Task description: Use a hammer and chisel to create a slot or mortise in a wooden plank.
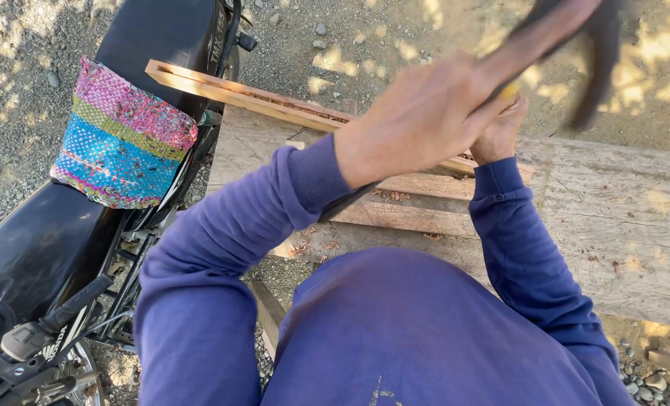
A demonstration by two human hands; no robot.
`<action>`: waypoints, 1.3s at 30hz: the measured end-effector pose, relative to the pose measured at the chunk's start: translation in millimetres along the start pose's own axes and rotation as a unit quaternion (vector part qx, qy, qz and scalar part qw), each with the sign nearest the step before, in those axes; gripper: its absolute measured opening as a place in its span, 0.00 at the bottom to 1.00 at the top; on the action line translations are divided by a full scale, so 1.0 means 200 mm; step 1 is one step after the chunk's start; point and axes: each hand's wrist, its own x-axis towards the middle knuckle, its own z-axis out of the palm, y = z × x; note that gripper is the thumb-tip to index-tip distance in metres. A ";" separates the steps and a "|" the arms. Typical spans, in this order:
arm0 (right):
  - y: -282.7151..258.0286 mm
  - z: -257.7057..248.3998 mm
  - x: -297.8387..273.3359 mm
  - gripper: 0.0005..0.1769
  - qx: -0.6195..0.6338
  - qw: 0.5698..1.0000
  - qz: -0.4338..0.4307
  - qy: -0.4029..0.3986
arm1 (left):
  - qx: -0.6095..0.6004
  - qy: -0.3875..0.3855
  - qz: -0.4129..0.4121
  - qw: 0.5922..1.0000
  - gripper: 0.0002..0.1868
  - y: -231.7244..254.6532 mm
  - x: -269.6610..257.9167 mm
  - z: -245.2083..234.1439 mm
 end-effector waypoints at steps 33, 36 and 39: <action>-0.13 0.02 0.00 0.26 -0.008 1.000 -0.016 0.007 | 0.040 -0.154 -0.075 0.984 0.43 0.09 0.17 -0.19; -0.16 0.04 0.01 0.25 -0.062 0.992 -0.106 -0.009 | 0.028 0.082 0.058 0.995 0.53 0.08 0.25 -0.20; -0.06 0.01 0.00 0.18 -0.042 0.998 -0.046 0.009 | 0.015 0.152 0.056 0.987 0.48 0.10 0.19 -0.17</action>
